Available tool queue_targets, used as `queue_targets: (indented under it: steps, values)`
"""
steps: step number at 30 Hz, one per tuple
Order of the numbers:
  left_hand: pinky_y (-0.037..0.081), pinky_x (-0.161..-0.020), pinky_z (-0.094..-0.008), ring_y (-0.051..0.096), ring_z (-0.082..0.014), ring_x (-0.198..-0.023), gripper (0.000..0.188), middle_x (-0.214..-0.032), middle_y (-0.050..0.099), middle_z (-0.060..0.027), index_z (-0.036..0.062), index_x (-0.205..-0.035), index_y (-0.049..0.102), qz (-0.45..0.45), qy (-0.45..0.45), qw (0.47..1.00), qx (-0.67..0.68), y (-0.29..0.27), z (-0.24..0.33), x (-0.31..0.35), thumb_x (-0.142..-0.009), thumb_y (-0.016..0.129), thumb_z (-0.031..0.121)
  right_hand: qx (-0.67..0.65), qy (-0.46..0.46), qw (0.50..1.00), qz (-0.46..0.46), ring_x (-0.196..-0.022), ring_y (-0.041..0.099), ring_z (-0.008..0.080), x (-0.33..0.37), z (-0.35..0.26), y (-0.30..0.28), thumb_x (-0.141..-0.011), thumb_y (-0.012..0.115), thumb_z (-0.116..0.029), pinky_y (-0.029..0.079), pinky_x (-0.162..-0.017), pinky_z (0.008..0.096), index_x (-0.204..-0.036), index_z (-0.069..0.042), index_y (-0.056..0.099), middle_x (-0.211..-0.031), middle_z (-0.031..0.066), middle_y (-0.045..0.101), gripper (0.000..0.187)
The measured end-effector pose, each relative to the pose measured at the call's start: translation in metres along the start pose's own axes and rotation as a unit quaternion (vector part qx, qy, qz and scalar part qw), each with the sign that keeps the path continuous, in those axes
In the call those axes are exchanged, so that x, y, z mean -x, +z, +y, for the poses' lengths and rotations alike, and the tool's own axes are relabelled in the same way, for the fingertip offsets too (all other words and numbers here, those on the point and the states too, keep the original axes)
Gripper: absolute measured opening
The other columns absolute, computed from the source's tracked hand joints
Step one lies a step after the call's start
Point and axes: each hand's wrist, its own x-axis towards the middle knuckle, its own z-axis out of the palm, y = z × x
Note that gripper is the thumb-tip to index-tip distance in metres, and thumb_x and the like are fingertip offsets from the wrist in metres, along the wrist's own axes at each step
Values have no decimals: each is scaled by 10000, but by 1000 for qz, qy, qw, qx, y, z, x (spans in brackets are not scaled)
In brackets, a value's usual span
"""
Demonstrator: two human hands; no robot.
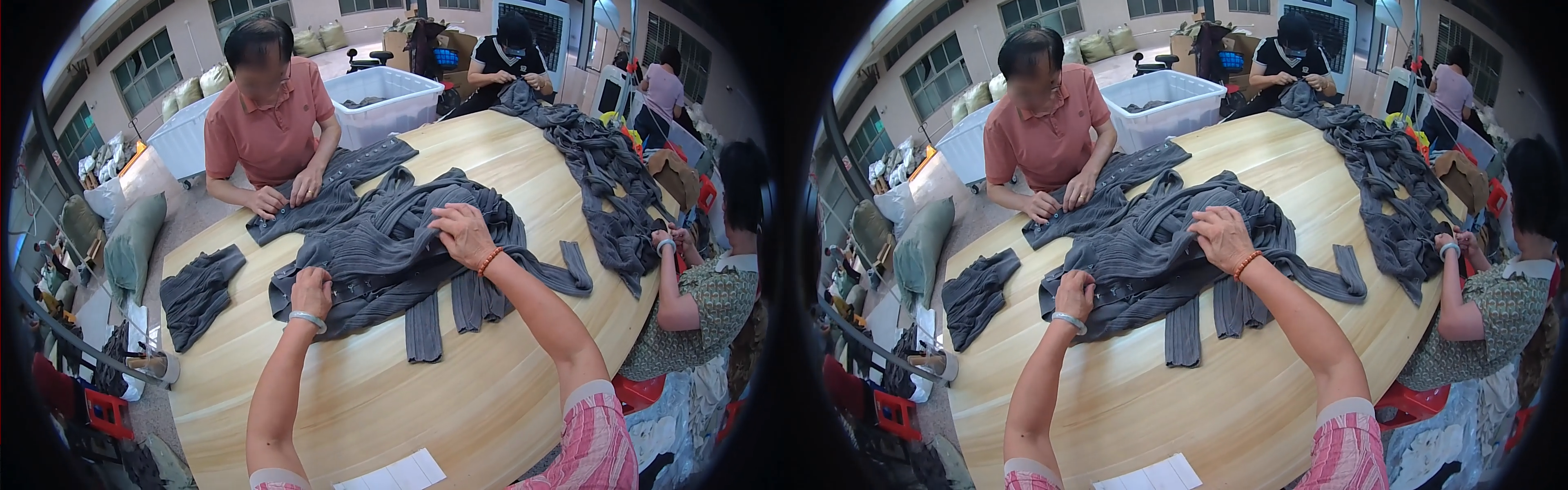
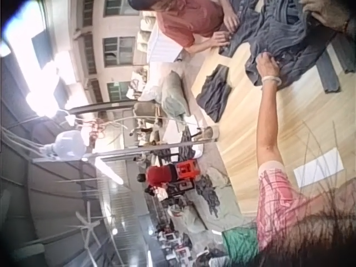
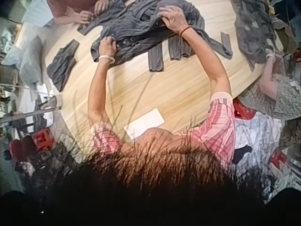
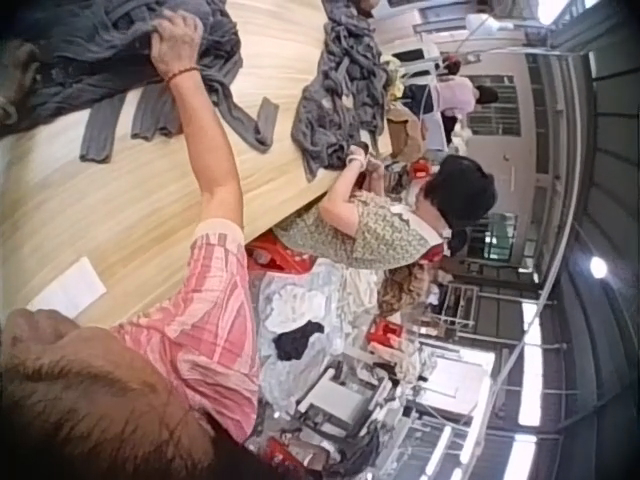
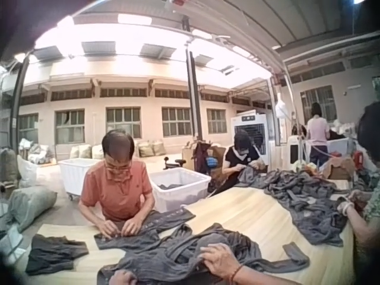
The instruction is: Inspecting, arranging, and folding grey fabric garments with metal eyelets on a workbench in a factory setting.
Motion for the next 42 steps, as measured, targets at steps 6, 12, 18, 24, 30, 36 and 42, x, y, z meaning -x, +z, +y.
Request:
queue_targets:
  steps: [6,12,18,24,30,36,42]
  values:
    - [399,-1033,-446,463,-395,-1256,429,-1338,499,-223,61,-1121,569,38,55,997,46,-17,29,2,-769,767,208,-347,96,924,129,-921,578,91,-15,-33,-72,-998,470,-44,459,-834,220,-1151,-13,601,-984,53,659,203]
    - [125,-1147,-607,188,-373,-1458,925,-1510,359,-158,147,-1454,385,-139,118,982,49,-13,87,8,-702,791,499,-352,-4,924,151,-930,598,111,1,-74,-145,-995,478,-56,472,-833,242,-1136,-5,584,-996,66,648,184]
    - [66,-1164,-583,321,-338,-1418,580,-1254,634,-76,142,-1316,570,-304,63,893,325,-2,139,71,-897,589,542,-383,45,894,229,-902,597,72,29,-70,-210,-1039,449,-131,478,-816,214,-1142,16,571,-997,41,662,217]
    - [298,-1128,-457,420,-380,-1293,1088,-1359,469,-224,66,-1479,289,-125,152,949,247,46,200,130,-644,848,482,-419,37,869,261,-892,580,50,46,-84,-244,-1038,466,-151,472,-794,199,-1158,13,576,-1002,27,654,230]
    - [480,-786,-301,575,-172,-879,211,-1002,619,-74,32,-1060,582,-277,32,832,479,67,263,156,-893,639,147,-406,31,871,276,-944,580,63,64,-100,-290,-1037,472,-173,461,-857,219,-1178,10,570,-1046,29,643,251]
    - [392,-968,-263,481,-86,-1100,432,-1191,570,-31,4,-1356,441,-400,93,609,679,-70,319,246,-973,576,153,-194,74,911,355,-978,599,106,104,-47,-367,-1032,459,-153,469,-893,262,-1193,4,572,-1083,56,641,252]
    - [438,-948,-279,575,-129,-1056,436,-1170,619,-93,-40,-1312,479,-276,-113,640,708,-179,266,301,-919,594,110,-77,17,957,279,-985,651,298,57,-86,-296,-971,471,-80,493,-855,349,-1145,-45,593,-1024,180,646,216]
